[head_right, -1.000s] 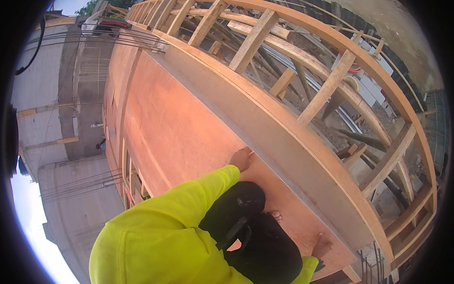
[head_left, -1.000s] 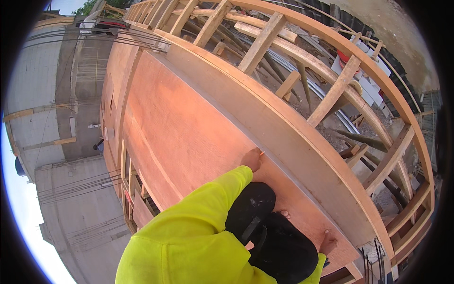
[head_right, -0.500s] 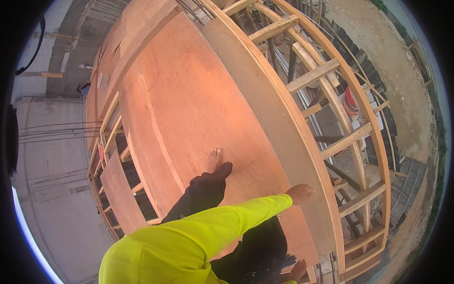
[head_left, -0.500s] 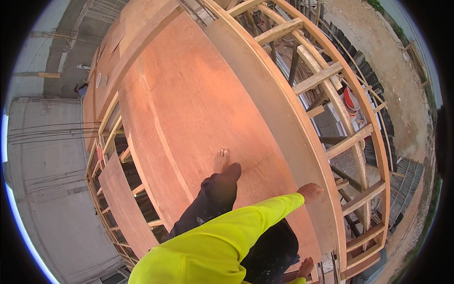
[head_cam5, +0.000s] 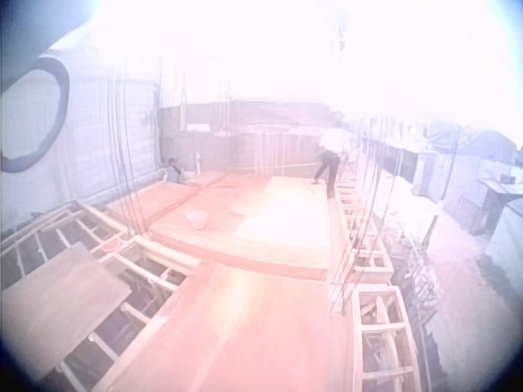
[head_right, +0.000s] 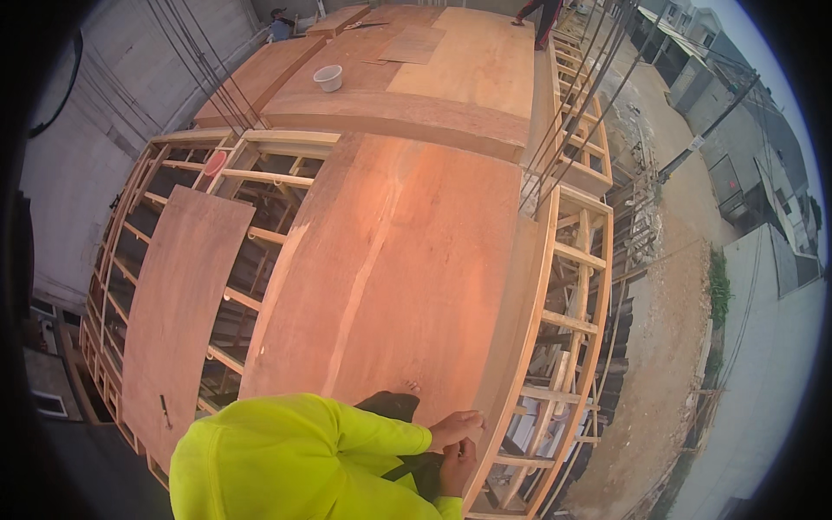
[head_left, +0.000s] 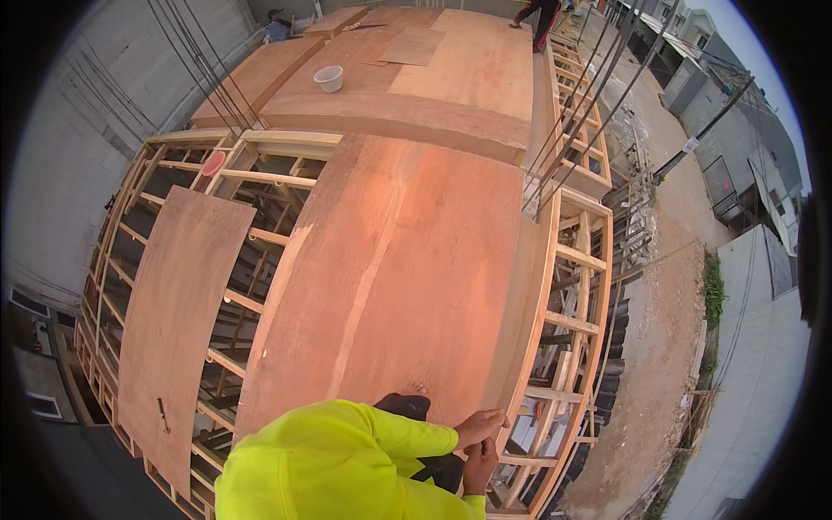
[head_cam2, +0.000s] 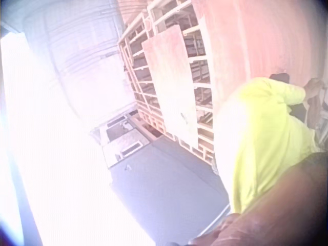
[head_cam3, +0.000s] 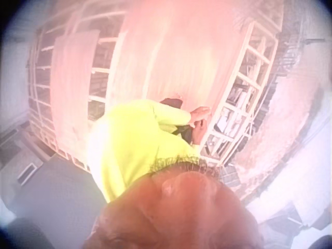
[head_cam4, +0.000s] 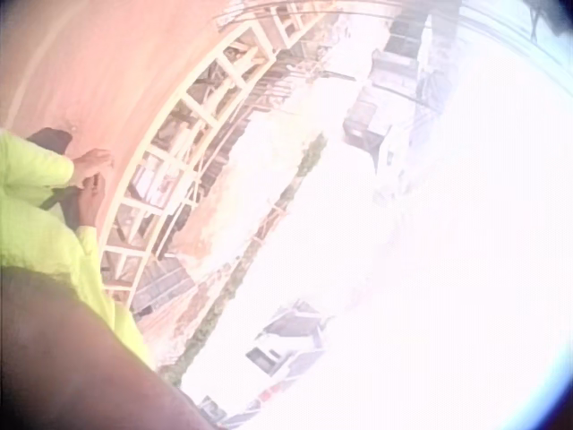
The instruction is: The person installs plywood sheets onto a roof frame, using a hammer to drive nails and a pencil to mark cut lines. They position and secure multiple sheets, occasionally moving around the roof and using a hand saw to trim pieces.
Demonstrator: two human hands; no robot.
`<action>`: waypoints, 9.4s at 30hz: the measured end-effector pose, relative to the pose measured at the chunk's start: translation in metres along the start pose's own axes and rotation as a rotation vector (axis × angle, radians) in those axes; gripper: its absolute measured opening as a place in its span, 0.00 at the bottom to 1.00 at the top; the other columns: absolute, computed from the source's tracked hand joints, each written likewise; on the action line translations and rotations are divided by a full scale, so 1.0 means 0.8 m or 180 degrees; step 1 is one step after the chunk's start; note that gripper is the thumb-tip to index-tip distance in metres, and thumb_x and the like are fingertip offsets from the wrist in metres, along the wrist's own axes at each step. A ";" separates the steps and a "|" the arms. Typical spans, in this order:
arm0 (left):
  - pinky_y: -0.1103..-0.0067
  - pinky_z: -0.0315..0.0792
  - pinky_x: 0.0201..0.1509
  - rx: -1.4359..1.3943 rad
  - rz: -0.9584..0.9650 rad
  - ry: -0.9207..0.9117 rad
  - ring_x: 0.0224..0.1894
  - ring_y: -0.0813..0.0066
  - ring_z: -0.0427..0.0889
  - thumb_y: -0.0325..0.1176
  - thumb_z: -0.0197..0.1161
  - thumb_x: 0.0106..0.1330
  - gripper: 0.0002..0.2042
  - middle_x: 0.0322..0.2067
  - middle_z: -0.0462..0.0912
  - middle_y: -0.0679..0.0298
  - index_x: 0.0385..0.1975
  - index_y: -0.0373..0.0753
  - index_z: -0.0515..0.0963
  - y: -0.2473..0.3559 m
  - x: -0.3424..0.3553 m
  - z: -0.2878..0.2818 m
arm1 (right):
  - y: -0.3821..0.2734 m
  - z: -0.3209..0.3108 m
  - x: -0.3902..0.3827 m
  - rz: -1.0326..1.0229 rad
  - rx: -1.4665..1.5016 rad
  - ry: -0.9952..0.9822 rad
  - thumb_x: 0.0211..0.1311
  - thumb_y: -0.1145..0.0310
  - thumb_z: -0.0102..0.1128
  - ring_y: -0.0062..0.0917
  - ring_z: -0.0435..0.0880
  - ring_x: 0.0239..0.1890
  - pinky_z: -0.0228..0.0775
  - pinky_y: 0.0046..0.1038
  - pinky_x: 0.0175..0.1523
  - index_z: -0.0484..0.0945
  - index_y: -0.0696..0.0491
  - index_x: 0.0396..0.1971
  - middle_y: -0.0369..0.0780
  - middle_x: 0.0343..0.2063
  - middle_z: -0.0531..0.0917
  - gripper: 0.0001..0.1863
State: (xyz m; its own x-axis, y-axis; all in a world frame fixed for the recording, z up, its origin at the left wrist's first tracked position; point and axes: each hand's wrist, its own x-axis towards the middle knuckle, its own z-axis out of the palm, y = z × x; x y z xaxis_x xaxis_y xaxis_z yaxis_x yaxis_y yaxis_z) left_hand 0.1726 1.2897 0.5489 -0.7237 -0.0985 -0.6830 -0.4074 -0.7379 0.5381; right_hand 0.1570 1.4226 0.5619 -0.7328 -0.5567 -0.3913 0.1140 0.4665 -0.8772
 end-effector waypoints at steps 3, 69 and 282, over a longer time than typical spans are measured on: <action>0.74 0.70 0.50 -0.0020 0.0527 0.0244 0.49 0.75 0.77 0.44 0.49 0.74 0.15 0.46 0.80 0.63 0.44 0.42 0.79 0.113 -0.025 -0.037 | -0.094 0.016 0.056 -0.0239 -0.0206 -0.0271 0.70 0.69 0.55 0.22 0.81 0.29 0.74 0.25 0.34 0.77 0.62 0.38 0.39 0.27 0.81 0.09; 0.72 0.80 0.43 0.1697 -0.1585 0.3005 0.37 0.67 0.87 0.34 0.59 0.63 0.11 0.34 0.88 0.57 0.38 0.37 0.85 1.341 0.201 -1.456 | -1.458 1.583 1.910 -0.2214 -0.2123 -0.2322 0.56 0.80 0.57 0.25 0.80 0.27 0.75 0.27 0.35 0.75 0.59 0.38 0.40 0.27 0.80 0.09; 0.60 0.65 0.68 0.7885 0.1296 -0.4655 0.67 0.39 0.63 0.36 0.74 0.51 0.41 0.68 0.55 0.39 0.65 0.31 0.61 1.947 0.803 -2.118 | -0.945 2.545 1.733 0.4596 0.3047 0.5145 0.59 0.55 0.64 0.53 0.67 0.66 0.61 0.43 0.69 0.58 0.61 0.68 0.61 0.62 0.67 0.42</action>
State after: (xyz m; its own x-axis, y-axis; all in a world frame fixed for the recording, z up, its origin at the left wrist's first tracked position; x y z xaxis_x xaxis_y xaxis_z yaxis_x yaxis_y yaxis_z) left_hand 0.0167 -1.0540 0.1113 -0.1995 0.7910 -0.5784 0.7952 0.4756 0.3761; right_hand 0.4205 -1.1014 0.1156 0.3862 0.6986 -0.6024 0.6422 -0.6724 -0.3681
